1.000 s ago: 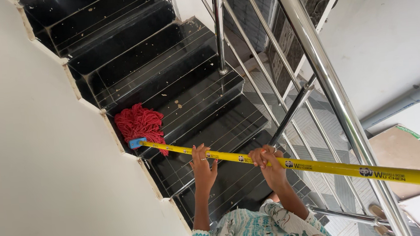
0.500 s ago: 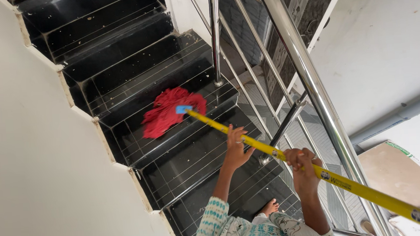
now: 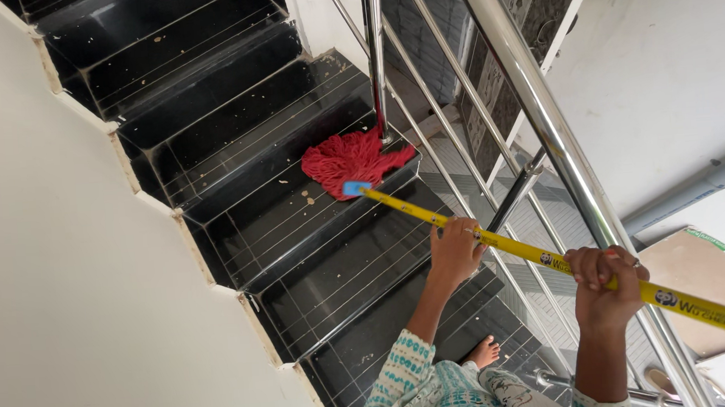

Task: The person mops a staircase step by step from top to bottom using a mop, then mops the tiled floor at the bottom of the stairs.

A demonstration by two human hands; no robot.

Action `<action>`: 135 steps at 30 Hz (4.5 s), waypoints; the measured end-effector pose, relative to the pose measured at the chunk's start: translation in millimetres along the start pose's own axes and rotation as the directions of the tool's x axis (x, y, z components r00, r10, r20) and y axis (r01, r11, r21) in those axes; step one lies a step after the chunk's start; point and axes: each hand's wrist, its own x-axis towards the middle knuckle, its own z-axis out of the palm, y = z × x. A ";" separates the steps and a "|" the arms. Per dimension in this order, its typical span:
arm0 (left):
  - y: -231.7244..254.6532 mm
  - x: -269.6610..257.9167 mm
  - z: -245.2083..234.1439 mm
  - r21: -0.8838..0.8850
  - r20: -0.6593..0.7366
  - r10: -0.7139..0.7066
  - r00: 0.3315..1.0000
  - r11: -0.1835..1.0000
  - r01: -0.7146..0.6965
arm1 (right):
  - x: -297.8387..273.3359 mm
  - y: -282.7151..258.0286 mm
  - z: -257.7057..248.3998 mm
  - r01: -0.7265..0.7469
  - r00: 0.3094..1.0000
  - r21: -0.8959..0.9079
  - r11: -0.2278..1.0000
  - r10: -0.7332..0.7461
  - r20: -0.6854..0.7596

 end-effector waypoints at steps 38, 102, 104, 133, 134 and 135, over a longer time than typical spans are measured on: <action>-22.0 21.6 43.0 -0.126 0.055 0.090 0.994 0.989 -0.083 | -13.2 29.0 -25.1 0.136 0.989 -0.083 0.987 -0.130 0.075; -22.5 -8.6 19.5 -0.078 0.137 0.195 0.971 0.979 -0.186 | 0.0 -1.5 -53.1 -0.099 0.993 0.039 0.994 0.101 -0.056; -35.6 -32.1 3.1 -0.047 -0.018 0.185 0.983 0.982 -0.185 | -1.6 13.8 -47.8 -0.191 0.979 0.046 0.981 0.194 -0.067; -49.8 -5.5 31.9 -0.357 -0.227 0.063 0.972 0.923 -0.144 | 17.9 18.9 -35.7 -0.087 0.932 -0.063 0.994 0.103 0.347; -51.1 3.1 38.8 -0.353 -0.152 0.082 0.985 0.926 -0.131 | 15.7 18.4 -37.5 -0.061 0.939 -0.085 0.995 0.086 0.332; -53.0 14.1 45.4 -0.356 -0.151 0.081 0.985 0.925 -0.130 | 13.4 19.6 -38.2 -0.061 0.940 -0.088 0.994 0.087 0.331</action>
